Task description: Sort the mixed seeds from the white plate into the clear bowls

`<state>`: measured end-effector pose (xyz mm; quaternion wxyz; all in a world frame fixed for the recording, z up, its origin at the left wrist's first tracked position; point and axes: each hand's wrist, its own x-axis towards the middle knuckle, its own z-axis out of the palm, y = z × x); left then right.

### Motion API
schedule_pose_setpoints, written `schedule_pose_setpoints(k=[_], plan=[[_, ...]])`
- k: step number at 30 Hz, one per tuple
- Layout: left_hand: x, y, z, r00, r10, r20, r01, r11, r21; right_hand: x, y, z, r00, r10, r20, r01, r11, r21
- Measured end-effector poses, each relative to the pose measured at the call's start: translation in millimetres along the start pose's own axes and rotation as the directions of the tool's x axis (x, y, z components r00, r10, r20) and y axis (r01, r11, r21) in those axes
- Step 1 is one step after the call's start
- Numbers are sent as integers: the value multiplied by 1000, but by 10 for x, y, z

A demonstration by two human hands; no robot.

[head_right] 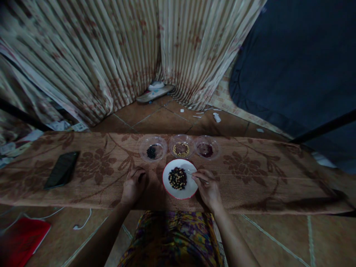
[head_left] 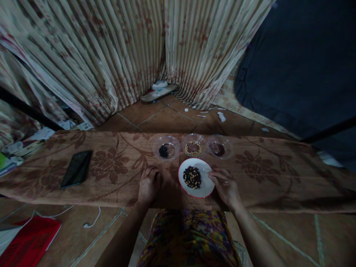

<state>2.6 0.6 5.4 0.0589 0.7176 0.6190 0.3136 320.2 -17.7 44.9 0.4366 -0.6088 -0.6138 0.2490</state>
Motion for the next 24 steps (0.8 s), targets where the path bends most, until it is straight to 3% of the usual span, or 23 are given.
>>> schedule_pose_setpoints(k=[7,24], plan=[[-7,-9,2,1000,-6,11,6,1000,-5,17,-48,-2,998,-62,-17,62,998,-19],[4,5,-14,1000,-4,13,4,1000,-3,4,-22,-18,999,-30,9,31,999,-12]])
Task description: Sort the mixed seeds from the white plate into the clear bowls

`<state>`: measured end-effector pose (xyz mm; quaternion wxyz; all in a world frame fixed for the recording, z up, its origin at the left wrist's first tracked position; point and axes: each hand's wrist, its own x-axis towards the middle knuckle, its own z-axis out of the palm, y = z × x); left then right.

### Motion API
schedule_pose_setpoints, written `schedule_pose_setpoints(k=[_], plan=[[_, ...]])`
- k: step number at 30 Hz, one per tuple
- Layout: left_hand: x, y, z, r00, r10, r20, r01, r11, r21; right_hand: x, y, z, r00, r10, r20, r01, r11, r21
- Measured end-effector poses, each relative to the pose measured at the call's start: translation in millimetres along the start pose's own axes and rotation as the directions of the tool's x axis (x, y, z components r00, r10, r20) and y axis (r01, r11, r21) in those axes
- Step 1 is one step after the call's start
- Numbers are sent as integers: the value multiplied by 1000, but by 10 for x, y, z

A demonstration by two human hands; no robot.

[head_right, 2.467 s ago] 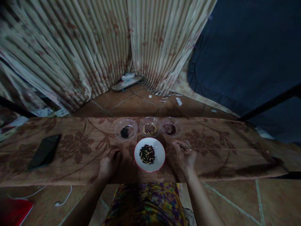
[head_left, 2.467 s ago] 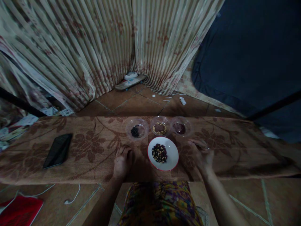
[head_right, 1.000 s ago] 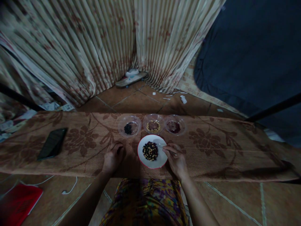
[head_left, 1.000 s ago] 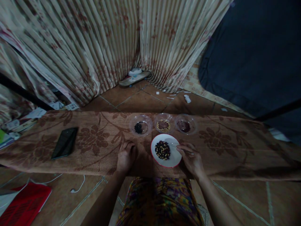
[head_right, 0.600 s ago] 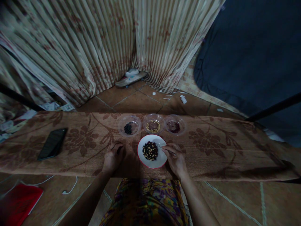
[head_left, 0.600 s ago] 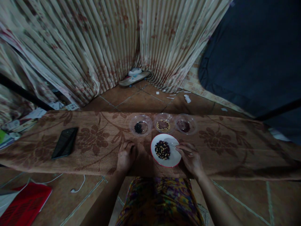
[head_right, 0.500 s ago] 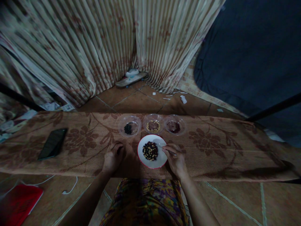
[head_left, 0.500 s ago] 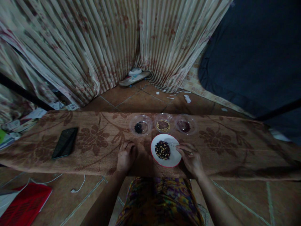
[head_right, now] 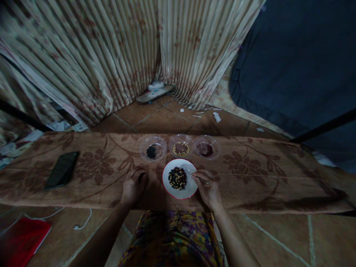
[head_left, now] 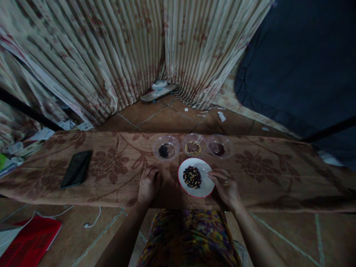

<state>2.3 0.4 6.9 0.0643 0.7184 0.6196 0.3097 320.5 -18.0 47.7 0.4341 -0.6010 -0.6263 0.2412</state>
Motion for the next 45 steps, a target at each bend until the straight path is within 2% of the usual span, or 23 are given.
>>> schedule_pose_setpoints(k=[6,11,17,20,24,27,31,34,38,42,45], plan=[[-1,2,3,1000,-6,-3,6,1000,-2,13,6,19,999,-36,39,37,999,-18],[-1,6,2,1000,2,-6,-2,1000,7,11,12,32,999,-53,4,53,999,-11],[-3,-10,10,1000,0,-5,0,1000,7,2,-38,-37,997,38,-61,-36,999,30],[-8,-27,21,1000,7,0,-7,1000,8,123,-66,-177,983,19,-181,-14,999,32],[-10,-37,32,1000,9,-17,-9,1000,12,441,13,-430,917,-29,-398,42,999,23],[-5,-38,31,999,16,-28,-15,1000,10,625,152,-533,888,-15,-460,40,998,44],[-2,-38,23,1000,19,-22,-19,1000,16,601,243,-464,857,56,-512,8,993,121],[-3,-32,20,1000,11,-9,-11,1000,10,422,183,-343,862,139,-487,-57,982,178],[-1,-22,19,1000,3,-5,-3,1000,18,144,88,-212,903,235,-359,-167,964,209],[-5,-16,15,1000,2,2,-2,1000,26,-52,84,-154,950,234,-209,-191,960,205],[-9,-14,12,1000,6,0,-6,1000,21,-103,44,-173,957,198,-211,-163,972,170]])
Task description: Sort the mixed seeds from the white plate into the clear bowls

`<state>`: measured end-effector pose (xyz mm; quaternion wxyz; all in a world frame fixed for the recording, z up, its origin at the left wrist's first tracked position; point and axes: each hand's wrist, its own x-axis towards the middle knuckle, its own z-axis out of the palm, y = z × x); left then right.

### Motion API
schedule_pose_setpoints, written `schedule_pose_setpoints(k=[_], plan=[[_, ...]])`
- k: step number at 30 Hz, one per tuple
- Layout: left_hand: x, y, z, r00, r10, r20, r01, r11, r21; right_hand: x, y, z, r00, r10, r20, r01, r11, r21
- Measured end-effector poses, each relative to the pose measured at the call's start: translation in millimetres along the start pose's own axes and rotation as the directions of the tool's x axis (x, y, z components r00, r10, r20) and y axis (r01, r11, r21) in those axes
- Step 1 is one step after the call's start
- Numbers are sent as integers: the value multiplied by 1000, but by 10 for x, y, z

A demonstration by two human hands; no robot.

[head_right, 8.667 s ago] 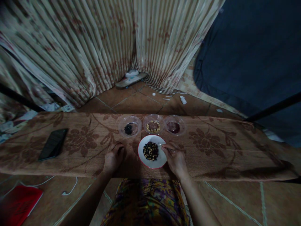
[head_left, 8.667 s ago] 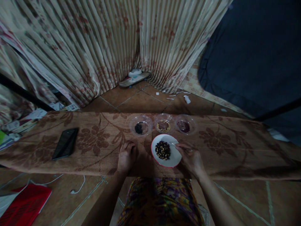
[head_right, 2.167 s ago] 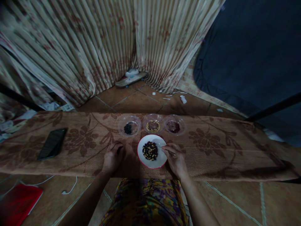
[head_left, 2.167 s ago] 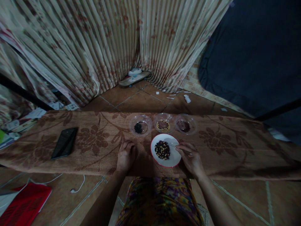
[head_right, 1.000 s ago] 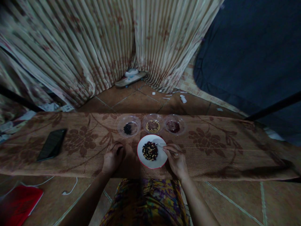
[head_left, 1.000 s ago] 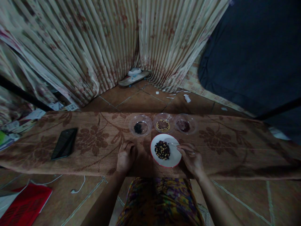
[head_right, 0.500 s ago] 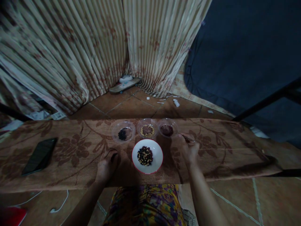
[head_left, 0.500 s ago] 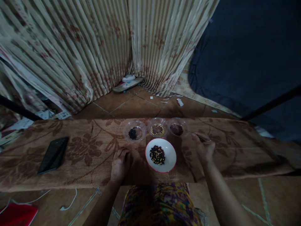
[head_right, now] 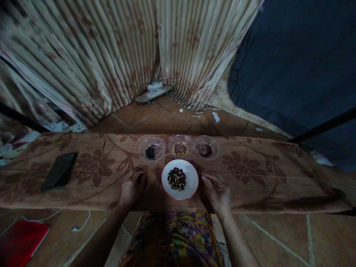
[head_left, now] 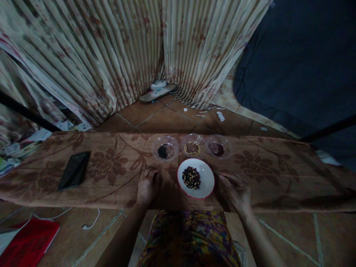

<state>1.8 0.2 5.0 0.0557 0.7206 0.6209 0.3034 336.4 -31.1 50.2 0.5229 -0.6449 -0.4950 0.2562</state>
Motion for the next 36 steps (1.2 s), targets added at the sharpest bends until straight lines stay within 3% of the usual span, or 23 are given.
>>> schedule_pose_setpoints(k=[5,9,14,28,36], plan=[[-2,3,4,1000,4,-10,-4,1000,6,-33,-212,-9,995,-80,-67,72,991,-116],[1,1,9,1000,7,-22,-7,1000,1,-117,-295,72,997,-63,41,66,995,-79],[-2,-3,19,1000,-8,-14,8,1000,-20,-208,-269,184,988,22,152,-12,998,-64],[11,52,-23,1000,-22,-7,22,1000,-10,-172,-189,339,966,-46,256,63,996,-58],[6,41,-11,1000,-21,-7,21,1000,-22,-147,-103,354,963,-80,259,109,989,-100]])
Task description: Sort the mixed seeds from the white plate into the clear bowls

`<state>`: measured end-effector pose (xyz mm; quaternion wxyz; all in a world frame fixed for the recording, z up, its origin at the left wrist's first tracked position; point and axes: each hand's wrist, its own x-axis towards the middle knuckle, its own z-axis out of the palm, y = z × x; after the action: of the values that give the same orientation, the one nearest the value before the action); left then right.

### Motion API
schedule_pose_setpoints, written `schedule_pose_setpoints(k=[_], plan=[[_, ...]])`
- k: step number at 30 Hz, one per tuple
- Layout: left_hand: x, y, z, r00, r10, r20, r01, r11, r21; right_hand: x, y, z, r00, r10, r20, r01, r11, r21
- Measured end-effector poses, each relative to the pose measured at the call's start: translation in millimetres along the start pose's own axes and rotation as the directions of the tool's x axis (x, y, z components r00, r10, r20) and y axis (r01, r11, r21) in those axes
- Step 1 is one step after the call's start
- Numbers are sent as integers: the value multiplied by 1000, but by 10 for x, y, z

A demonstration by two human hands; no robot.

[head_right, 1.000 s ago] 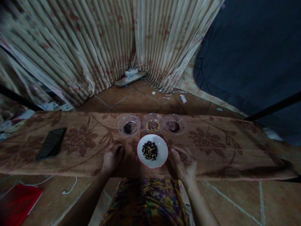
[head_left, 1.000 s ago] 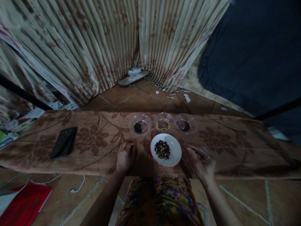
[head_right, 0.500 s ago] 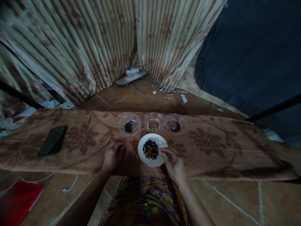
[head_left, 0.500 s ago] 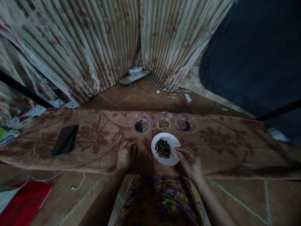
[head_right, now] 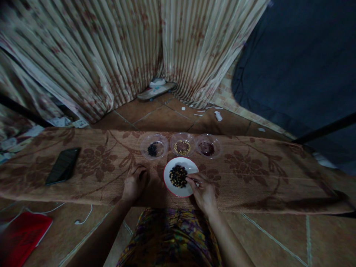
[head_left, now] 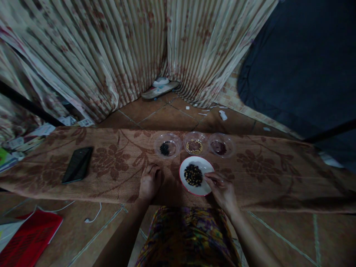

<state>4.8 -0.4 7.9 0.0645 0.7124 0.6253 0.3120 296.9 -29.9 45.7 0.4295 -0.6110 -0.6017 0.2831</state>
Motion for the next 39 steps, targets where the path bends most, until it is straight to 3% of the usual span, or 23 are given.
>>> schedule_pose_setpoints(k=[16,39], plan=[[6,-2,-4,1000,-7,9,7,1000,-14,38,-105,-82,999,4,-34,-5,1000,-29],[-3,-1,-5,1000,-19,18,19,1000,8,27,-112,-50,998,-51,45,54,996,-67]])
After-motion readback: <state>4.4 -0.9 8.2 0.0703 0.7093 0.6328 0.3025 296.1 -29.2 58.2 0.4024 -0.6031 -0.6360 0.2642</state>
